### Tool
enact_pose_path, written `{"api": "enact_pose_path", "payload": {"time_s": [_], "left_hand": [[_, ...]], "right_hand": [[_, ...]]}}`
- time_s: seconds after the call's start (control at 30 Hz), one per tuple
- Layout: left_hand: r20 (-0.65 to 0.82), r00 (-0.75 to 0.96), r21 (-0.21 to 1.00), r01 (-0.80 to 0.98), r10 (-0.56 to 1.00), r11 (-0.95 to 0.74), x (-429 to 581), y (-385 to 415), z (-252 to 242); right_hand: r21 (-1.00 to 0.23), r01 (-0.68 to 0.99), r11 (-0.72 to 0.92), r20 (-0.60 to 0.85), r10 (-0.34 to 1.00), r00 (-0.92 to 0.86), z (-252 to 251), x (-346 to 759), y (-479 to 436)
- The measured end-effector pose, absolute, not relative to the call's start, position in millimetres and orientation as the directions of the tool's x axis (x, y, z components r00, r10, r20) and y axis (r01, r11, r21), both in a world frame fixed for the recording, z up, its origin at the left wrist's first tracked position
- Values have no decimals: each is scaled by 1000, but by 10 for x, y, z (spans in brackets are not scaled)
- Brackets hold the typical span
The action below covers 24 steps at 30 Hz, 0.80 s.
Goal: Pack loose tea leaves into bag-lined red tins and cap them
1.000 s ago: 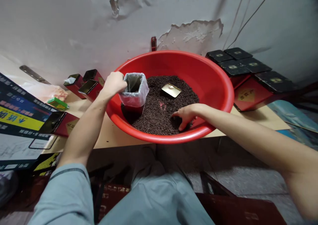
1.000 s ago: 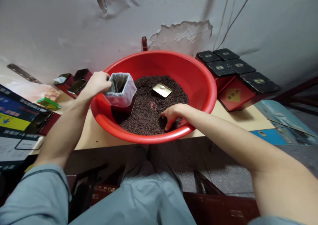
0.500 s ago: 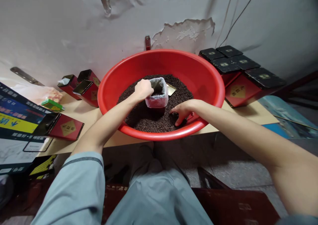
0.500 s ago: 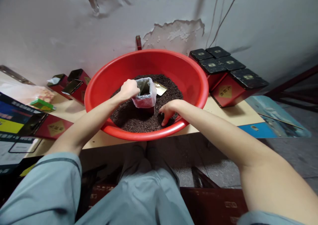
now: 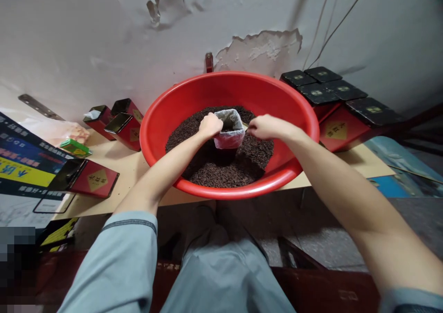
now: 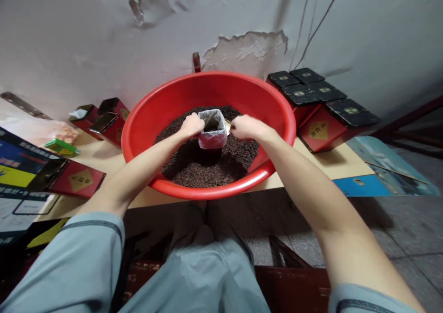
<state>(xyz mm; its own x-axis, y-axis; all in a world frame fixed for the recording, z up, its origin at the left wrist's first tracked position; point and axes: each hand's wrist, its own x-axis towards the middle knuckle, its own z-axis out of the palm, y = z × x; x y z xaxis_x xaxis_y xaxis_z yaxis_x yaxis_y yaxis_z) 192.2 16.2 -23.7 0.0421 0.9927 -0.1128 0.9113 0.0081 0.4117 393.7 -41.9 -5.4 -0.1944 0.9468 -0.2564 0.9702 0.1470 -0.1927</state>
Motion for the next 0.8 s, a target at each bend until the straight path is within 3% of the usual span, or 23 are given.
{"api": "enact_pose_path", "payload": {"time_s": [0.07,0.17,0.23,0.4,0.5,0.63,0.73,0.8], "left_hand": [[-157,40,418,908,987,30,1927,160,-243],[-239,62,470,881,969,60,1937,177,-253],[-260,57,509,857,964,86,1944,189,-271],[-261,28,511,852,965,113,1957,125,-316],[-287,71,528,844,955,96,1982,89,-291],[-330,82,535,837,940,114,1932,166,-206],[-259,149,396,917,954,-35,1667,260,-198],[-106,130,159,981,986,-112,1421,308,-250]], "right_hand": [[-258,966,2,-175,983,-49,63,3919,-282],[-373,927,-46,-187,982,-27,158,3755,-110],[-340,940,-27,-210,977,-48,150,3619,-20],[-123,987,103,-169,978,-123,-14,3512,128],[-144,975,171,-126,974,-190,-120,3558,170],[-172,978,118,-54,990,-129,-190,3602,176],[-328,940,91,-103,986,-131,-179,3726,160],[-406,914,16,-125,990,-72,-165,3859,160]]}}
